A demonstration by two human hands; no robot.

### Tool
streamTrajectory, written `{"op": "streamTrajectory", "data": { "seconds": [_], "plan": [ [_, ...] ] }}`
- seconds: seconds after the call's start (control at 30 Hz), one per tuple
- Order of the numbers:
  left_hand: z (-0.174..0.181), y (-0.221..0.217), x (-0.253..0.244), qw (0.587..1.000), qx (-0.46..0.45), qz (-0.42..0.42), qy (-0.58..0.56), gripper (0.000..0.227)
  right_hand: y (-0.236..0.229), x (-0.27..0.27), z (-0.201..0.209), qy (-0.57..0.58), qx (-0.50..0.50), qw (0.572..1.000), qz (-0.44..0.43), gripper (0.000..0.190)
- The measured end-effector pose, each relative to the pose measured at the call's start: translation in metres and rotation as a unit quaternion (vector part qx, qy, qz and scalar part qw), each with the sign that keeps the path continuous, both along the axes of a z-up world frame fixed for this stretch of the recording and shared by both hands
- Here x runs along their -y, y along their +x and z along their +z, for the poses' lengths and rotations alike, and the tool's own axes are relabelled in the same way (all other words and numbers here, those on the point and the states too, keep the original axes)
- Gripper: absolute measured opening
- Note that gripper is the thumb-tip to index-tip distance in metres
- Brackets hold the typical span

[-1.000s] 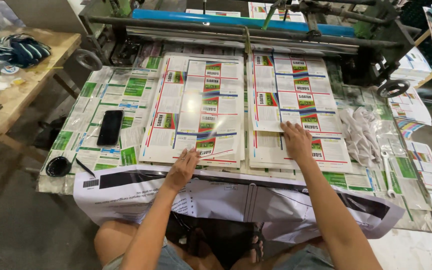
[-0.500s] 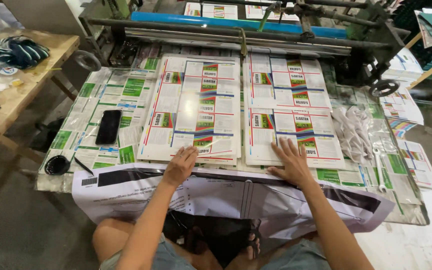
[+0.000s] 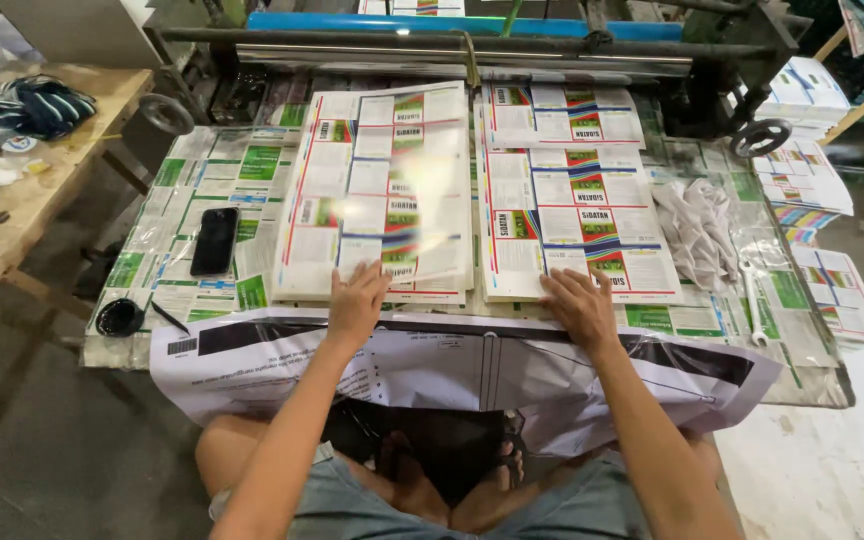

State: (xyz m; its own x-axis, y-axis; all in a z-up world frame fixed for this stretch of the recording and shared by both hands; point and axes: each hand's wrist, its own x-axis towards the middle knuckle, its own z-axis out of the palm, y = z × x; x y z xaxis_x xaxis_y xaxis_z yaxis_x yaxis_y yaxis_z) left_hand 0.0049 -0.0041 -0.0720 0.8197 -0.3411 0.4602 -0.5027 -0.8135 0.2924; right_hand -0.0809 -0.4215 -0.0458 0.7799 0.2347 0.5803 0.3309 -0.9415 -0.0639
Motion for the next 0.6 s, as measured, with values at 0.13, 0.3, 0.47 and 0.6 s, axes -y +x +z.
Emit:
{"op": "streamTrajectory", "data": {
  "seconds": [0.13,0.3,0.47,0.6],
  "plan": [
    [-0.013,0.009,0.01,0.997,-0.041,0.017,-0.064,0.026,0.003,0.006,-0.004,-0.018,0.032,0.999,0.004,0.035],
    [-0.01,0.028,0.015,0.995,-0.07,0.015,-0.067,0.027,-0.003,-0.005,0.008,0.012,0.05,0.999,-0.002,0.025],
    [-0.01,0.059,0.016,0.997,-0.056,0.001,-0.053,0.025,-0.003,-0.007,0.011,0.053,0.057,0.997,-0.008,0.028],
    [0.002,0.075,0.018,0.997,-0.058,-0.009,-0.049,0.024,0.0,-0.006,0.01,0.072,0.052,0.996,-0.018,0.029]
  ]
}}
